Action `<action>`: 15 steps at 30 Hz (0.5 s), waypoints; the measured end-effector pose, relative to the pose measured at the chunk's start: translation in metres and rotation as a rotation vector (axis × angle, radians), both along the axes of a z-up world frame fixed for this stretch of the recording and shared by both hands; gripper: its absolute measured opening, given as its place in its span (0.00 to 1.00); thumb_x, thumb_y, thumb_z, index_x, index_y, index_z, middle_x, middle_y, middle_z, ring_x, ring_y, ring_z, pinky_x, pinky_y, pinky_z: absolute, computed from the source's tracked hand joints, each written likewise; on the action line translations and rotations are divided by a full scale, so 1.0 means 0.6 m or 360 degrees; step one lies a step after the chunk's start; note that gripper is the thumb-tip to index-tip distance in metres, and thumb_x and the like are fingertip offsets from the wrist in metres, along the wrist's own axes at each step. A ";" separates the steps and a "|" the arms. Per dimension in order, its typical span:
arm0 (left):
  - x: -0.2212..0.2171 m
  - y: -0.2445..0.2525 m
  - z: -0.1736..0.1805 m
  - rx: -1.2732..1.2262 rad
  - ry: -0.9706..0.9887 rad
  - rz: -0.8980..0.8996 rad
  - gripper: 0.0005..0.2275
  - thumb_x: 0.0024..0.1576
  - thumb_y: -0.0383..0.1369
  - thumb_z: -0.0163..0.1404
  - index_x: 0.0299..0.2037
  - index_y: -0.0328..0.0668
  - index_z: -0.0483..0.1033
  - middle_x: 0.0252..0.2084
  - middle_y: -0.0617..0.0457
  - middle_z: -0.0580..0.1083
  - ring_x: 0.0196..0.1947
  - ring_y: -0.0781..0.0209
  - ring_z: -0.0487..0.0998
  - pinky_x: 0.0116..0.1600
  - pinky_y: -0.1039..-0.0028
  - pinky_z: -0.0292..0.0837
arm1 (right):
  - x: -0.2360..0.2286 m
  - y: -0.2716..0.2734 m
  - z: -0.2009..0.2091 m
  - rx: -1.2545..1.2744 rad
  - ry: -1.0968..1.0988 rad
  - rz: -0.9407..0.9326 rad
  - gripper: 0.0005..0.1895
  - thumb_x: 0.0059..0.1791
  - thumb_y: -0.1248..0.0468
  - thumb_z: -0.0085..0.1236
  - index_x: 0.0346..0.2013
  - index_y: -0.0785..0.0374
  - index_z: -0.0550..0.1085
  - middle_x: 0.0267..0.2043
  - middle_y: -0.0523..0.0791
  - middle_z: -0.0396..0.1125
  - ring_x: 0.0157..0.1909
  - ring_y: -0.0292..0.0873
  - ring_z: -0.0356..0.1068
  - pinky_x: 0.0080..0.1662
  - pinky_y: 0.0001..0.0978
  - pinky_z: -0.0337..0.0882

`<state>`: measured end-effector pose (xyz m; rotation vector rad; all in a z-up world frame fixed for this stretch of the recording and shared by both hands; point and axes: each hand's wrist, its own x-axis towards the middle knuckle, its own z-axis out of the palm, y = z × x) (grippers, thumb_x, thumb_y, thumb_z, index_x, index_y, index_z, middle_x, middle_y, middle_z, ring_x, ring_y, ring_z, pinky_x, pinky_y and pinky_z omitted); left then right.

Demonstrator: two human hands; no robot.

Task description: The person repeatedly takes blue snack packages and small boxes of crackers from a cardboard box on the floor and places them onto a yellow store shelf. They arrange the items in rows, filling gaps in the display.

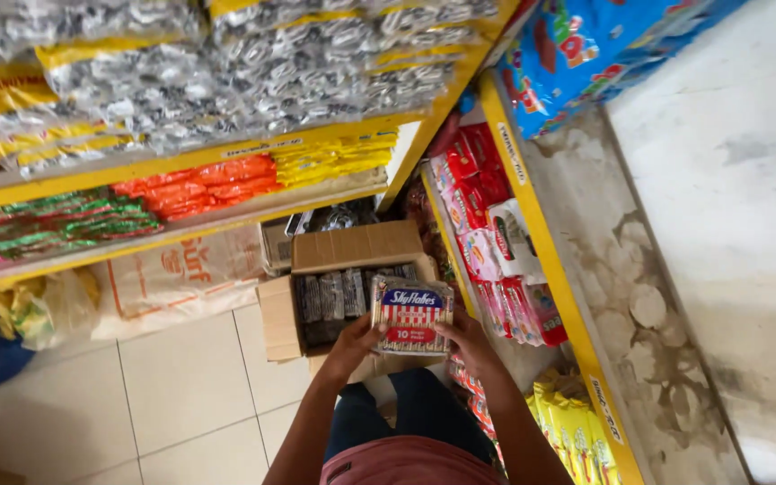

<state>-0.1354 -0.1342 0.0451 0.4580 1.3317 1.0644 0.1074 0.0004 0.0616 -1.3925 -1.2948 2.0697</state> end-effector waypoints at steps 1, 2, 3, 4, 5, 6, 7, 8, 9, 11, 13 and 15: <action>0.003 0.006 0.027 0.0010 0.0017 -0.0018 0.27 0.57 0.49 0.54 0.63 0.44 0.75 0.49 0.53 0.81 0.45 0.64 0.79 0.41 0.73 0.75 | 0.013 0.000 0.007 0.0010 0.0017 -0.0018 0.26 0.44 0.53 0.68 0.53 0.59 0.75 0.35 0.39 0.71 0.30 0.29 0.66 0.26 0.23 0.60; 0.007 0.018 0.053 0.0121 -0.0025 -0.0020 0.28 0.57 0.49 0.55 0.66 0.47 0.71 0.51 0.53 0.80 0.46 0.64 0.78 0.42 0.74 0.75 | 0.026 0.007 0.014 -0.0021 0.0078 -0.0073 0.25 0.44 0.54 0.67 0.51 0.62 0.76 0.33 0.40 0.71 0.27 0.31 0.64 0.25 0.25 0.59; 0.011 0.030 0.079 0.0232 -0.0068 -0.0024 0.30 0.57 0.48 0.55 0.69 0.49 0.66 0.54 0.54 0.79 0.48 0.65 0.77 0.43 0.75 0.74 | 0.039 0.015 0.020 -0.0053 0.0140 -0.0127 0.24 0.44 0.54 0.67 0.49 0.65 0.76 0.31 0.42 0.72 0.24 0.33 0.63 0.24 0.26 0.59; 0.016 0.046 0.108 0.0243 -0.0059 -0.0037 0.30 0.57 0.48 0.55 0.69 0.49 0.66 0.54 0.54 0.79 0.48 0.65 0.77 0.43 0.75 0.74 | 0.059 0.028 0.018 -0.0041 0.0150 -0.0138 0.24 0.44 0.54 0.67 0.49 0.65 0.76 0.31 0.42 0.72 0.24 0.33 0.63 0.24 0.26 0.59; 0.021 0.063 0.135 0.0223 -0.0126 -0.0077 0.30 0.57 0.48 0.55 0.68 0.48 0.67 0.55 0.54 0.78 0.49 0.65 0.79 0.47 0.74 0.77 | 0.079 0.041 0.014 0.0154 0.0068 -0.0173 0.22 0.47 0.55 0.66 0.48 0.68 0.77 0.31 0.41 0.71 0.26 0.32 0.64 0.26 0.25 0.60; 0.029 0.075 0.161 0.0196 -0.0198 -0.0112 0.29 0.56 0.48 0.55 0.67 0.47 0.67 0.55 0.54 0.77 0.51 0.65 0.81 0.51 0.73 0.81 | 0.102 0.050 0.010 0.0342 -0.0021 -0.0203 0.21 0.50 0.55 0.65 0.47 0.71 0.77 0.31 0.41 0.70 0.28 0.32 0.65 0.29 0.24 0.62; 0.037 0.089 0.172 0.0201 -0.0196 -0.0120 0.29 0.56 0.48 0.55 0.67 0.47 0.67 0.55 0.54 0.77 0.51 0.65 0.81 0.51 0.73 0.81 | 0.093 0.055 0.073 0.0347 -0.0019 -0.0211 0.21 0.50 0.55 0.65 0.47 0.71 0.77 0.31 0.41 0.70 0.28 0.32 0.65 0.29 0.24 0.62; 0.046 0.106 0.184 0.0355 -0.0117 -0.0195 0.29 0.58 0.48 0.55 0.68 0.45 0.68 0.56 0.54 0.76 0.50 0.67 0.77 0.50 0.73 0.76 | 0.085 0.064 0.136 0.0420 0.0042 -0.0228 0.20 0.48 0.56 0.62 0.49 0.67 0.76 0.32 0.39 0.72 0.29 0.30 0.67 0.29 0.24 0.62; 0.055 0.124 0.196 0.0510 -0.0038 -0.0269 0.28 0.60 0.47 0.54 0.68 0.43 0.69 0.57 0.54 0.76 0.49 0.69 0.73 0.49 0.74 0.71 | 0.077 0.072 0.199 0.0492 0.0103 -0.0243 0.20 0.47 0.57 0.60 0.50 0.63 0.75 0.34 0.38 0.74 0.30 0.29 0.68 0.29 0.24 0.63; 0.072 0.157 0.227 0.0603 0.0012 -0.0354 0.27 0.60 0.47 0.54 0.68 0.43 0.69 0.56 0.55 0.76 0.50 0.70 0.74 0.52 0.74 0.71 | 0.110 0.102 0.219 0.0445 0.0043 -0.0311 0.19 0.48 0.56 0.60 0.50 0.63 0.76 0.30 0.40 0.71 0.26 0.31 0.64 0.26 0.27 0.61; 0.095 0.194 0.247 0.0699 0.0062 -0.0437 0.26 0.61 0.46 0.54 0.67 0.43 0.69 0.56 0.56 0.76 0.51 0.71 0.74 0.55 0.74 0.71 | 0.140 0.141 0.232 0.0400 -0.0015 -0.0376 0.18 0.49 0.55 0.60 0.49 0.63 0.78 0.26 0.42 0.69 0.21 0.34 0.61 0.23 0.31 0.58; 0.124 0.230 0.254 0.0744 0.0044 -0.0441 0.25 0.60 0.45 0.54 0.67 0.47 0.69 0.51 0.59 0.78 0.41 0.72 0.73 0.49 0.75 0.71 | 0.168 0.186 0.237 0.0664 0.0061 -0.0469 0.19 0.49 0.54 0.61 0.48 0.63 0.78 0.37 0.36 0.74 0.36 0.26 0.70 0.35 0.22 0.67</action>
